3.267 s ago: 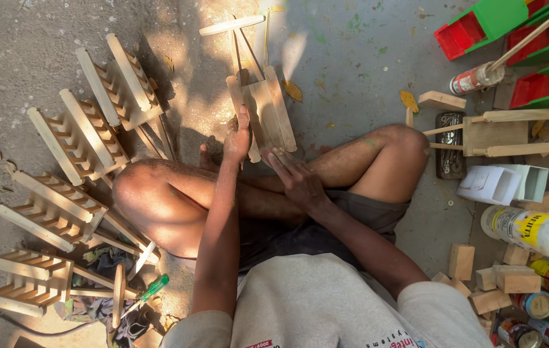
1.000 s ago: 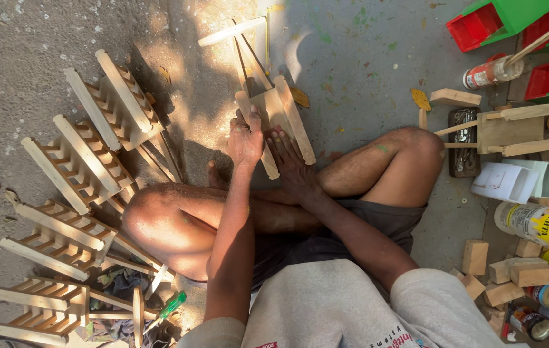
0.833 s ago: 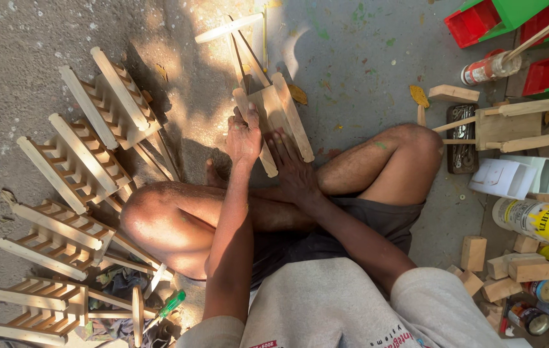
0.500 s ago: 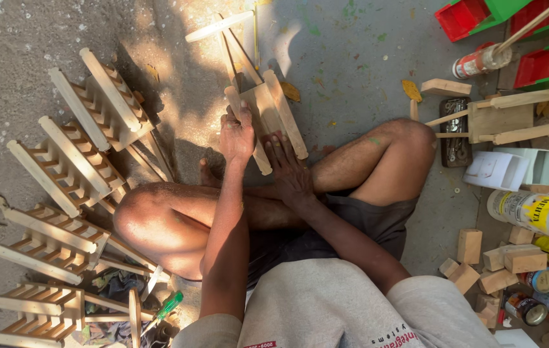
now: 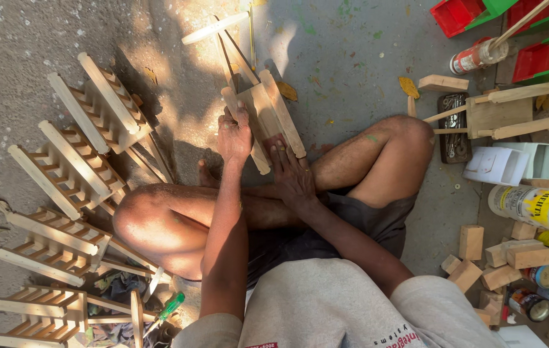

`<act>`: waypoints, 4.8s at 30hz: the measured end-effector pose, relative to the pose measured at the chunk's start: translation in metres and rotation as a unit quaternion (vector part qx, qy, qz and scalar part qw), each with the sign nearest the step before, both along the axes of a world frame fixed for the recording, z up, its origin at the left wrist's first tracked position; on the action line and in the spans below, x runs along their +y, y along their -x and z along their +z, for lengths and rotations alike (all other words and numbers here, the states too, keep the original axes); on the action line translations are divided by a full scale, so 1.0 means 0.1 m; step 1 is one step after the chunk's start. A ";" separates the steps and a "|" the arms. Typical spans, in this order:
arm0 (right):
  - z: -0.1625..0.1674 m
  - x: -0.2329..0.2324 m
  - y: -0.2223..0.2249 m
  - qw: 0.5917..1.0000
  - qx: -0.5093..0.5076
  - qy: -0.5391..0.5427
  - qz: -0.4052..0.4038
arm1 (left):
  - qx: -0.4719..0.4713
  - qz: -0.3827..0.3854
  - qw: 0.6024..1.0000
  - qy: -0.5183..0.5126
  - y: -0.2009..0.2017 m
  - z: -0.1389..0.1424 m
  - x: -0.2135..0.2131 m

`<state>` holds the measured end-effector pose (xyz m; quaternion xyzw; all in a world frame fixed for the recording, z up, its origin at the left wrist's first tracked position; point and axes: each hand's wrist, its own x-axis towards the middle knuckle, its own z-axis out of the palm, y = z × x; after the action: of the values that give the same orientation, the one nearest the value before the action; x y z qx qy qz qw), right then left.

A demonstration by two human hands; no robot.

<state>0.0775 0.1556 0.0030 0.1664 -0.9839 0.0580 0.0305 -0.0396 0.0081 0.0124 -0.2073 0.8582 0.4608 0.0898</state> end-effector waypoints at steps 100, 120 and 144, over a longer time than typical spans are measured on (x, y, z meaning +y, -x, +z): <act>-0.08 -0.12 0.61 0.980 -0.098 0.161 0.067 | 0.030 -0.004 1.000 -0.009 0.01 -0.01 -0.04; -0.07 0.15 0.17 0.986 -0.073 0.113 0.099 | 0.001 0.016 1.000 -0.012 0.02 -0.08 -0.05; 0.68 0.70 -0.13 0.948 -0.189 0.252 0.051 | 0.049 -0.011 0.997 -0.060 0.04 0.05 -0.12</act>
<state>0.0904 0.2256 0.0708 0.1893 -0.9150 0.3361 -0.1183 -0.0433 -0.0042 0.0170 -0.1688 0.8345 0.5205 0.0650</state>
